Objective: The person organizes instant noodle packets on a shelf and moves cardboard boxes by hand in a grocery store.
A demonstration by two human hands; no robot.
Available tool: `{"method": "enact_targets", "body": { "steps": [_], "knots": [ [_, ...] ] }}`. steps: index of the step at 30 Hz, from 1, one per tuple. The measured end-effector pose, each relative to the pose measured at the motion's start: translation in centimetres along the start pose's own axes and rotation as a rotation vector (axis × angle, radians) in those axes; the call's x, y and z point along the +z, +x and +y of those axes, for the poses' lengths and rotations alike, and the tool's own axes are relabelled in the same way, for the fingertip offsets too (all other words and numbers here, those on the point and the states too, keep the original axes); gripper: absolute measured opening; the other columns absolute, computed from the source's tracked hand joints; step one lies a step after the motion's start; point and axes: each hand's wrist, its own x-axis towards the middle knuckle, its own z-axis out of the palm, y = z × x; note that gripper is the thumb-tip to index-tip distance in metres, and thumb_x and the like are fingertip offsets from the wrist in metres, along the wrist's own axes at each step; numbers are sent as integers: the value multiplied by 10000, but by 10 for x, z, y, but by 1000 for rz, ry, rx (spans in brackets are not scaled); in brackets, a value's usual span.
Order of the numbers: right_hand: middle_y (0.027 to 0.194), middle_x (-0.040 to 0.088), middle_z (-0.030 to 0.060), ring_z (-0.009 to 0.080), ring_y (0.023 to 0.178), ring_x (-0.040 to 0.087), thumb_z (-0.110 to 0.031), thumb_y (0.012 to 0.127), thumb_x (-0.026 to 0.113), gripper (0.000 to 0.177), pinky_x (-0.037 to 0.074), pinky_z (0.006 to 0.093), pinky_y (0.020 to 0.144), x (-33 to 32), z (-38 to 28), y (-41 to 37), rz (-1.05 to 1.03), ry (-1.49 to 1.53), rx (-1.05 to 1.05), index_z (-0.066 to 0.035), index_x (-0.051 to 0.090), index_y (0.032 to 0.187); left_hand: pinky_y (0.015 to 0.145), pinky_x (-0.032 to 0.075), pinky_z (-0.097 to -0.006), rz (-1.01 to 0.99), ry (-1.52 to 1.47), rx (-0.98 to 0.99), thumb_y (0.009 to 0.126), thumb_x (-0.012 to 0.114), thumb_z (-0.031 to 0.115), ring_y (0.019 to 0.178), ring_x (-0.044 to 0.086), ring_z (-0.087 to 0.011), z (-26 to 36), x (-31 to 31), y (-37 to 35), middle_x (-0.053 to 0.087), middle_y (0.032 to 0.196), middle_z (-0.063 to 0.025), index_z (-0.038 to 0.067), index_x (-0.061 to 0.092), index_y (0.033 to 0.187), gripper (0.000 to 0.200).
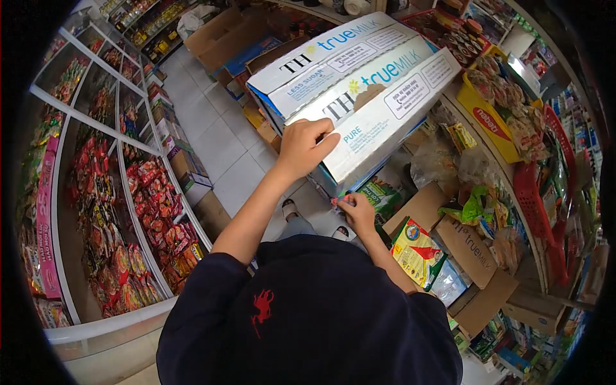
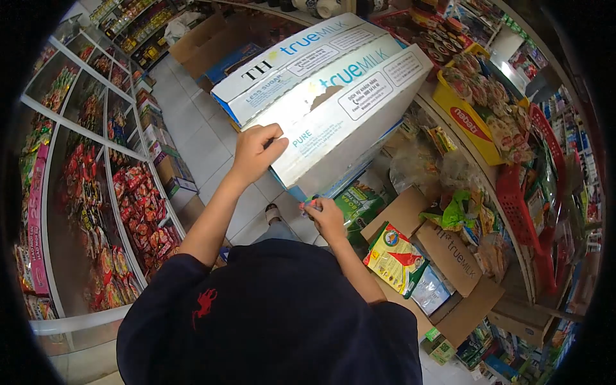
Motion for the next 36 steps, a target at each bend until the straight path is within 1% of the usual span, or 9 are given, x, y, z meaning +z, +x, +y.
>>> {"method": "enact_targets", "body": {
  "steps": [8,10,18,20,22,25,30,33,36],
  "knots": [
    [861,471,100,234,755,465,20,554,647,341,403,319,645,-120,-79,88,617,211,-72,-84,597,876,662,399,-359,66,-115,6,780,543,184,684,543,-290,4,-2,-10,575,703,-115,26,539,715,171],
    [884,495,106,243,785,487,0,574,689,386,406,337,696,-132,-105,92,542,209,-231,-91,519,908,761,405,-341,320,-432,131,785,537,170,819,548,-276,0,-6,-19,575,823,-121,6,558,826,171],
    [879,530,131,229,733,533,-57,578,741,376,438,304,631,-71,-191,151,140,627,-315,-42,563,909,929,345,-390,175,-494,187,850,476,281,1057,487,-327,-60,-63,-120,538,1087,-174,-39,505,1101,408],
    [895,532,143,233,763,542,-71,588,763,420,443,309,671,-39,-209,166,3,788,-212,-5,538,937,962,323,-368,166,-783,-170,862,458,221,1099,466,-315,-83,-69,-159,505,1148,-185,-41,434,1200,428],
    [917,543,126,206,812,548,-41,632,739,428,443,295,716,-7,-227,177,-113,901,-187,-3,496,983,927,367,-341,277,-778,-233,874,458,172,1050,503,-243,-103,-84,-189,488,1191,-142,-30,390,1242,425],
    [1006,533,86,142,889,532,27,714,662,364,433,282,792,38,-245,190,-361,1100,154,-32,437,994,758,453,-274,212,-1097,-713,845,556,129,908,515,-95,-113,-123,-228,540,1083,-41,-6,440,1200,397],
    [1023,511,68,133,943,484,44,739,593,293,388,260,812,116,-287,229,-451,1237,157,-59,447,971,680,462,-299,466,-713,-677,796,630,191,769,582,-145,-142,-182,-265,607,784,-53,-2,569,977,271],
    [1060,512,121,226,1004,485,-42,697,634,309,367,325,894,148,-316,251,-441,886,-157,-25,483,966,582,432,-386,479,-165,-944,723,670,291,676,564,-358,-152,-222,-277,574,717,-182,11,544,805,317],
    [1132,508,133,272,1067,469,-102,684,674,420,364,358,920,174,-347,262,-700,801,-456,-32,513,1066,579,434,-393,565,-5,-899,730,661,291,670,569,-350,-175,-240,-287,582,718,-169,15,548,814,310]
  ]
}}
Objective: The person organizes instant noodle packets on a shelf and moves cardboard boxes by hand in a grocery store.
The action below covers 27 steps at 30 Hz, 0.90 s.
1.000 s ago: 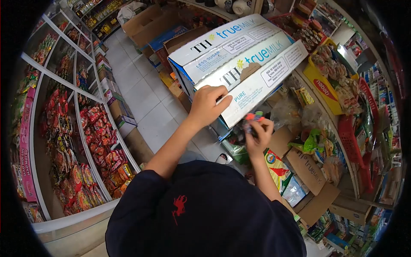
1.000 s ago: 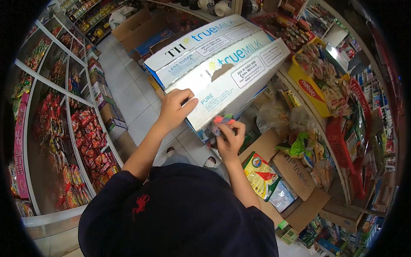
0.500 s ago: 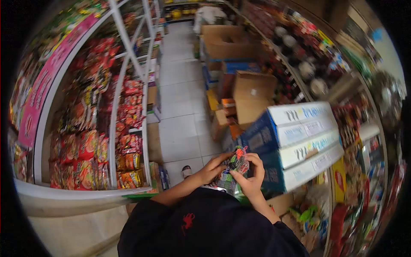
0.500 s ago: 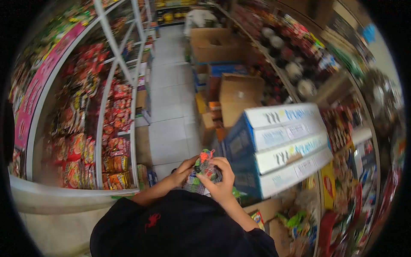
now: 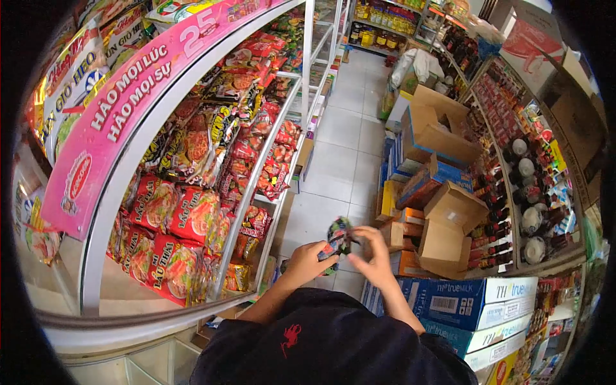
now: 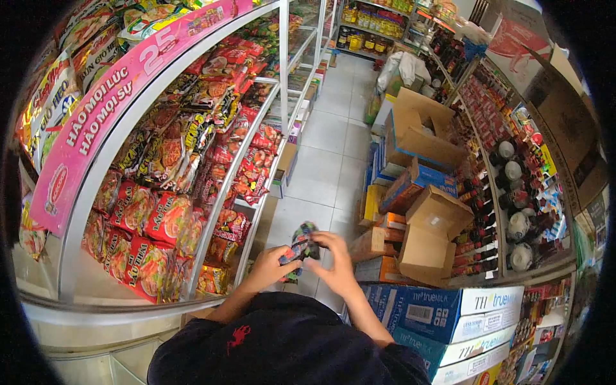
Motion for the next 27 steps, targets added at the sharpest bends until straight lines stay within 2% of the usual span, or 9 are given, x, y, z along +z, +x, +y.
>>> {"method": "enact_targets", "body": {
  "steps": [4,8,12,14,17,20,21,24,27],
  "knots": [
    [1222,449,140,299,1169,403,-167,688,701,569,319,393,977,22,24,29,-333,74,0,-68,459,1193,575,434,-376,61,-111,87,743,647,264,655,575,-327,-7,-19,30,580,713,-170,13,536,814,283],
    [1251,423,142,302,1177,392,-189,684,711,598,314,388,984,12,57,50,-273,85,31,-73,450,1209,589,432,-340,-63,-319,69,748,620,177,664,572,-252,-25,-23,69,573,739,-145,-5,543,876,236],
    [1229,445,139,292,1155,417,-159,684,709,588,329,366,972,-16,84,83,-130,54,13,-63,454,1205,647,420,-309,-274,-257,157,737,605,122,728,539,-210,-11,-18,131,543,796,-122,-19,558,896,217],
    [1200,478,131,283,1129,446,-117,678,706,568,350,356,952,-35,114,107,-101,49,-21,-55,467,1189,654,414,-313,-235,-249,260,738,609,134,743,529,-215,3,-8,167,526,811,-120,-19,566,908,233],
    [932,597,124,291,888,560,-49,625,688,427,431,352,786,-68,158,142,-151,28,22,-28,569,1035,674,420,-318,-198,-18,171,753,614,171,764,536,-248,14,6,220,528,820,-125,-14,575,941,267],
    [905,586,95,284,834,567,-70,637,671,365,447,356,743,-105,193,174,-95,-41,38,-52,588,992,680,422,-317,-72,32,187,756,615,174,762,542,-252,35,25,271,536,817,-128,-17,576,945,272],
    [902,571,87,259,857,565,-51,640,665,341,452,343,712,-118,204,182,-62,-29,31,-52,594,974,676,424,-322,-127,-60,78,748,626,173,750,548,-251,38,32,291,541,807,-127,-16,578,941,275],
    [938,562,80,228,906,557,-28,648,652,320,445,324,738,-151,221,203,156,45,19,-41,593,962,676,426,-322,-138,-41,126,745,632,172,741,552,-251,53,49,343,545,804,-126,-12,581,933,269],
    [1050,541,93,229,991,534,-11,663,633,312,413,307,829,-176,254,220,212,154,49,-16,569,968,668,424,-301,-121,-81,101,736,652,155,732,548,-215,70,66,381,544,787,-113,-16,577,901,249]
  ]
}}
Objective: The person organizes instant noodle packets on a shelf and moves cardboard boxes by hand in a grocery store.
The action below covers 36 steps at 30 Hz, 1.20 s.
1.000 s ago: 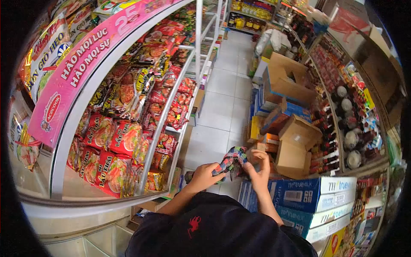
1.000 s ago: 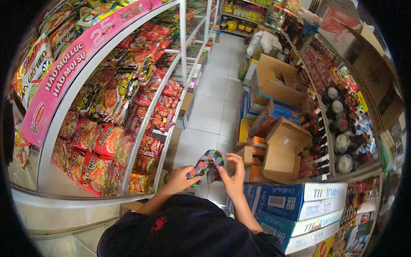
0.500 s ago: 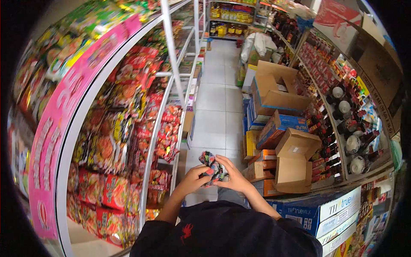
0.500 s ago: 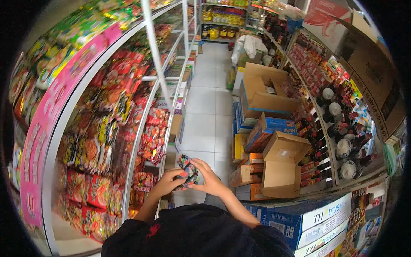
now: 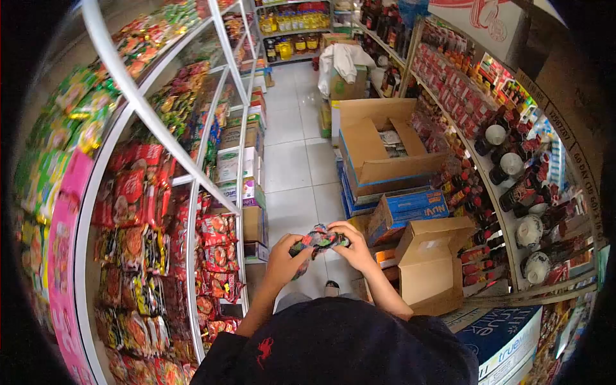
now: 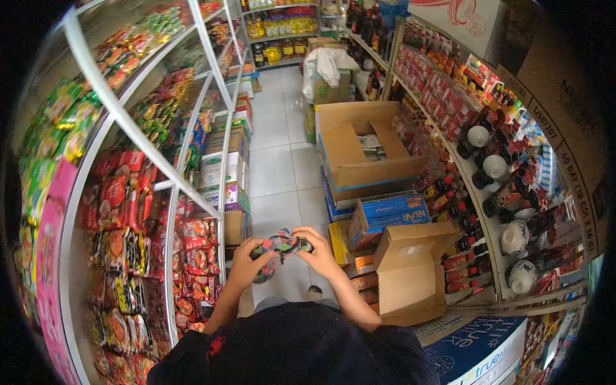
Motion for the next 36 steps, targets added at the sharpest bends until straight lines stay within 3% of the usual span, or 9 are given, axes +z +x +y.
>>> {"method": "enact_targets", "body": {
  "steps": [7,9,13,18,21,25,29,31,36],
  "knots": [
    [1083,537,94,190,1052,492,-53,760,609,359,369,310,906,0,52,29,28,366,267,-26,491,1098,694,415,-261,120,-194,-15,759,638,103,751,532,-144,-42,27,74,559,809,-70,-19,567,907,205],
    [1106,514,91,178,1080,462,-94,779,624,423,352,306,927,1,49,50,-67,597,617,-33,456,1162,708,415,-255,125,-216,-15,764,633,98,763,530,-133,-55,25,101,563,820,-62,-19,568,913,200],
    [1092,513,91,174,1094,437,-137,717,720,596,330,314,956,18,79,103,29,462,293,-27,411,1215,748,416,-247,95,-368,-133,784,620,98,811,530,-110,-81,9,165,582,858,-49,-18,573,923,187],
    [868,583,49,105,725,572,-101,697,729,510,488,231,565,28,113,190,229,423,555,-16,465,1125,772,413,-250,-156,-480,-87,817,582,105,835,529,-116,-100,-21,259,581,908,-49,-19,566,1018,236],
    [793,588,32,87,622,564,-75,694,715,462,472,214,509,6,126,227,324,351,639,-11,484,1088,790,407,-252,-287,-504,-34,845,545,117,865,513,-110,-105,-40,311,564,958,-58,-11,531,1122,306],
    [755,602,23,93,599,547,-118,709,676,298,450,238,519,-46,152,220,749,110,389,-21,549,960,799,403,-271,-354,-432,8,827,558,105,905,504,-119,-131,-51,369,562,983,-55,33,486,1205,391],
    [930,599,96,195,827,572,-130,743,635,348,452,326,749,-99,143,182,1294,-92,743,37,510,1022,788,398,-298,-434,-251,67,794,588,108,911,517,-168,-145,-42,423,565,986,-69,60,491,1198,418],
    [825,537,78,186,717,531,-192,720,648,400,421,315,659,-116,186,146,1665,-183,818,23,448,990,799,396,-311,-455,-92,207,786,594,108,923,515,-195,-146,-32,454,563,980,-76,59,492,1186,416],
    [869,534,103,205,788,522,-226,705,646,461,410,336,716,-124,189,173,1582,68,729,44,444,1020,869,387,-353,-615,-32,278,783,595,119,1001,494,-252,-132,12,525,534,1075,-120,50,479,1182,421]
  ]
}}
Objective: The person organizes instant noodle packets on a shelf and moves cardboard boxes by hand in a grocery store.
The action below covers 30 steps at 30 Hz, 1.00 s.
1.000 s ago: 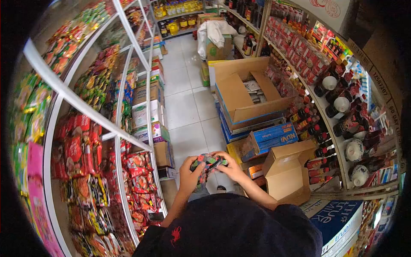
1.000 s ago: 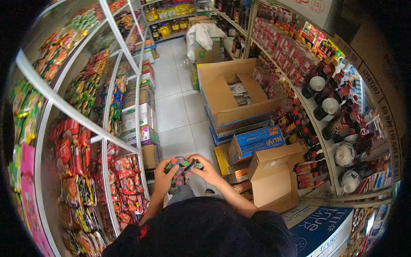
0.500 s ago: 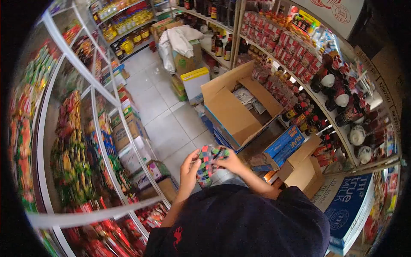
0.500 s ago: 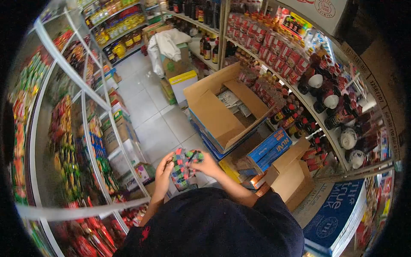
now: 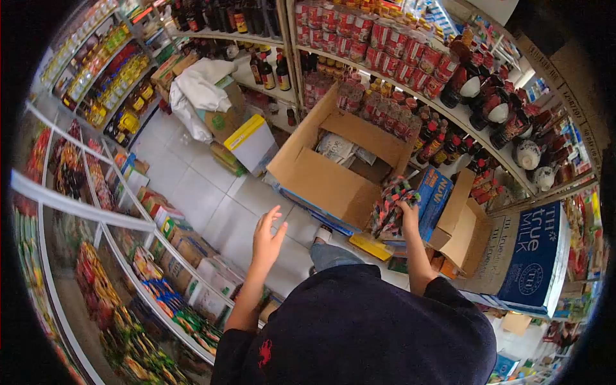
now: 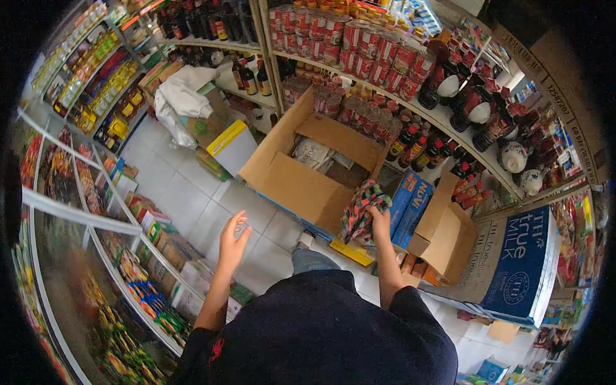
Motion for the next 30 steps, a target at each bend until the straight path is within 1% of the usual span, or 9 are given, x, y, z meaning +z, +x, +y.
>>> {"method": "enact_targets", "body": {
  "steps": [4,7,8,11,15,16,22,27,30],
  "knots": [
    [997,568,79,185,892,546,-151,781,525,311,419,303,792,20,70,42,-27,143,-35,11,493,1044,925,360,-394,-94,257,216,784,583,120,1091,439,-323,1,12,70,476,1152,-171,39,475,1181,420],
    [909,574,37,161,823,534,-76,720,530,240,412,288,765,40,69,46,75,284,-116,-4,532,949,929,361,-399,-130,473,370,779,576,116,1093,435,-336,-7,21,126,479,1153,-172,35,476,1179,420],
    [905,580,37,142,788,547,-142,777,513,270,432,272,717,43,63,42,47,206,-117,-26,509,1021,929,361,-399,-149,468,365,779,576,116,1093,435,-336,-13,30,141,479,1153,-172,35,476,1179,420],
    [871,575,32,141,758,538,-147,764,522,259,433,280,701,42,66,41,86,132,-67,-31,520,996,959,339,-410,-388,398,441,776,579,123,1154,390,-340,-35,78,182,436,1216,-172,51,455,1204,452],
    [920,577,56,164,818,545,-149,755,535,269,434,298,750,47,48,26,120,272,-99,-20,537,991,1046,195,-457,-547,601,577,738,645,257,1287,219,-317,-54,150,221,224,1390,-147,109,289,1334,710],
    [984,566,67,175,887,532,-151,769,533,293,418,302,803,39,62,25,136,158,-109,-13,528,1028,1067,135,-476,-591,708,657,717,669,317,1324,149,-302,-55,164,231,136,1435,-138,135,211,1377,824],
    [1006,561,63,177,930,516,-162,802,538,291,398,304,839,50,76,9,200,154,-24,1,526,1043,1069,42,-521,-958,1158,716,535,741,554,1351,19,-255,-32,206,289,39,1461,-102,200,10,1409,1194],
    [963,581,62,183,883,537,-155,795,548,271,420,308,799,72,58,7,253,138,-65,12,537,1007,1070,44,-523,-1129,1098,647,521,680,658,1351,10,-237,-66,221,303,0,1469,-61,171,-36,1405,1237],
    [959,599,122,222,908,556,-182,758,581,335,419,335,816,94,62,14,123,-172,-74,0,533,1035,1076,68,-504,-1199,994,593,556,639,678,1352,13,-219,-94,220,305,-15,1471,-38,146,-35,1404,1207]
  ]
}}
